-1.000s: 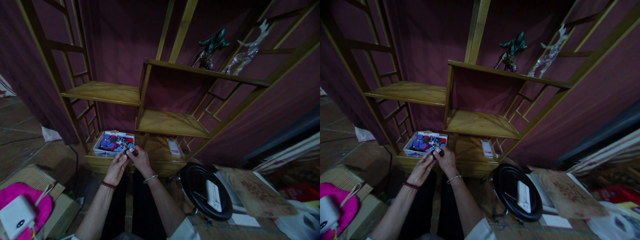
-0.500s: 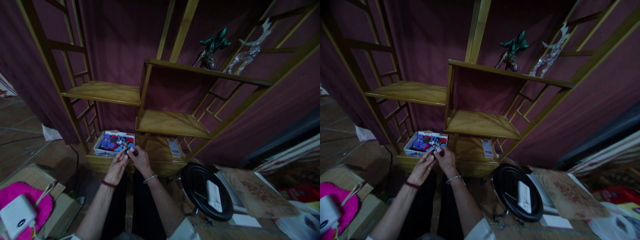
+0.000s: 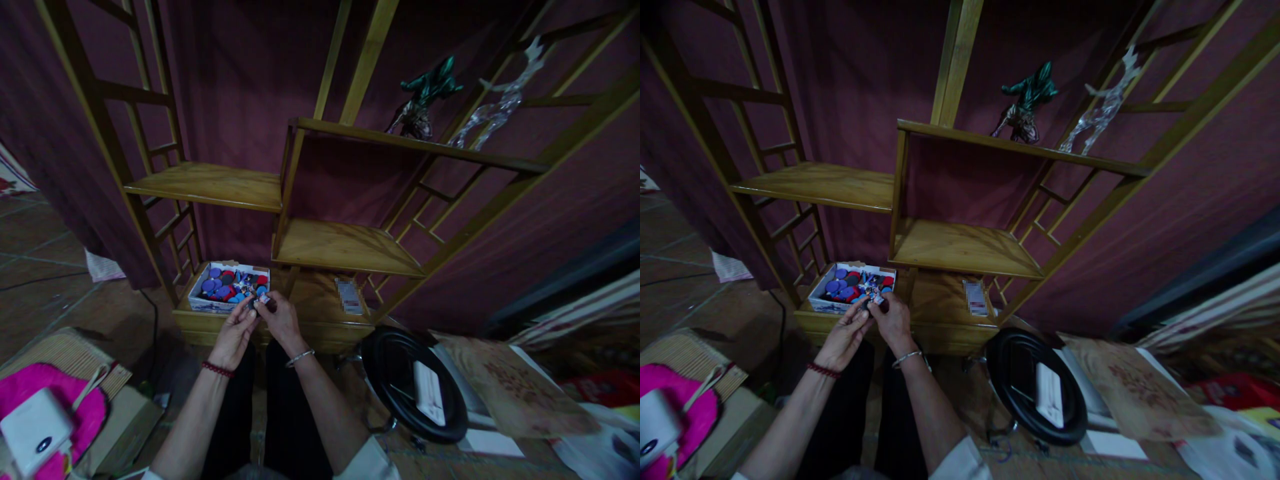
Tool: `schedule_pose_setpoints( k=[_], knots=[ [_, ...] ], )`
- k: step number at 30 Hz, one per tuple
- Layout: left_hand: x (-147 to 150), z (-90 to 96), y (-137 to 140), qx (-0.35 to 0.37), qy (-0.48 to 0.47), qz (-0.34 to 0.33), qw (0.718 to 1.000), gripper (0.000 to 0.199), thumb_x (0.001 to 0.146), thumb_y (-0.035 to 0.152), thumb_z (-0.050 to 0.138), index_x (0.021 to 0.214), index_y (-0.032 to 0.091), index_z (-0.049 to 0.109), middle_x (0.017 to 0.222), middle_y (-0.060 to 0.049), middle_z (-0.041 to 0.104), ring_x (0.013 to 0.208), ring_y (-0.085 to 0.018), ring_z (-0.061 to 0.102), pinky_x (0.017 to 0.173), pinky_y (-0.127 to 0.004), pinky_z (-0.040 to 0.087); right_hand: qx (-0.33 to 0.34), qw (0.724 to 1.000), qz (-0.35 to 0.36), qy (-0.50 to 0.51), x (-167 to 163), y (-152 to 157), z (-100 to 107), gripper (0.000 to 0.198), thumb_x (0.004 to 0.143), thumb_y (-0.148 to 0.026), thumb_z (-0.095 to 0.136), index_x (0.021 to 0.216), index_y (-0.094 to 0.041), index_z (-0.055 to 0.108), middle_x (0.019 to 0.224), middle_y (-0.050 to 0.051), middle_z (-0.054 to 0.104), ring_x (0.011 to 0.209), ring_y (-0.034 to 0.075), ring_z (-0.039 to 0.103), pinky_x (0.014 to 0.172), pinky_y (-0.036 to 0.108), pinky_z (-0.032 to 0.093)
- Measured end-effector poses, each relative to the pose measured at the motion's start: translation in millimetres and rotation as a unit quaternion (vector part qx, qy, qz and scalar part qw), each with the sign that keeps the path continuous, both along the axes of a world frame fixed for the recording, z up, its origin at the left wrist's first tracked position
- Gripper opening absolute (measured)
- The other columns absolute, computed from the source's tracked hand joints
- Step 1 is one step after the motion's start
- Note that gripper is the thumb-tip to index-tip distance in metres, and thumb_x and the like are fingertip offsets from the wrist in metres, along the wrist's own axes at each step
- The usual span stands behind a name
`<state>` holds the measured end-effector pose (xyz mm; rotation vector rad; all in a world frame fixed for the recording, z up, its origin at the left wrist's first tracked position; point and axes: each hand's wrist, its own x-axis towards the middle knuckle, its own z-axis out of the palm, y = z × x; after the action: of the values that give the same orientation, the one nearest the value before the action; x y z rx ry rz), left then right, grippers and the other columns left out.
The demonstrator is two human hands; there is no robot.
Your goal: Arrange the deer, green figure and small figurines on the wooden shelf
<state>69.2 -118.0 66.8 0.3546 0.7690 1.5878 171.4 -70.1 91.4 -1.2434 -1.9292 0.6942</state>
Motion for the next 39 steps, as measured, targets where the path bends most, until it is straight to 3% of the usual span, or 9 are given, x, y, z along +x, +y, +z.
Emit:
schedule_pose_setpoints(
  k=[16, 39],
  knots=[
    [1.7, -5.6, 1.4, 0.007, -0.013, 0.006, 1.000, 0.036, 0.066, 0.009, 0.063, 0.100, 0.021, 0.061, 0.086, 0.000, 0.067, 0.086, -0.010, 0.059, 0.086, -0.024, 0.044, 0.007, 0.999, 0.016, 0.027, 1.9, 3.7, -7.4, 0.019, 0.072, -0.033, 0.057, 0.089, -0.023, 0.059, 0.077, -0.001, 0.061, 0.067, 0.012, 0.055, 0.063, 0.022, 0.042],
    [4.4, 0.8, -0.2, 0.007, -0.042, -0.008, 0.999, 0.030, 0.071, 0.014, 0.060, 0.100, 0.018, 0.061, 0.101, -0.005, 0.064, 0.095, -0.015, 0.057, 0.090, -0.028, 0.041, 0.019, 0.998, 0.047, 0.048, 8.9, 4.8, -8.9, 0.025, 0.072, -0.027, 0.057, 0.097, -0.023, 0.059, 0.087, 0.002, 0.061, 0.079, 0.015, 0.056, 0.072, 0.026, 0.044]
  ],
)
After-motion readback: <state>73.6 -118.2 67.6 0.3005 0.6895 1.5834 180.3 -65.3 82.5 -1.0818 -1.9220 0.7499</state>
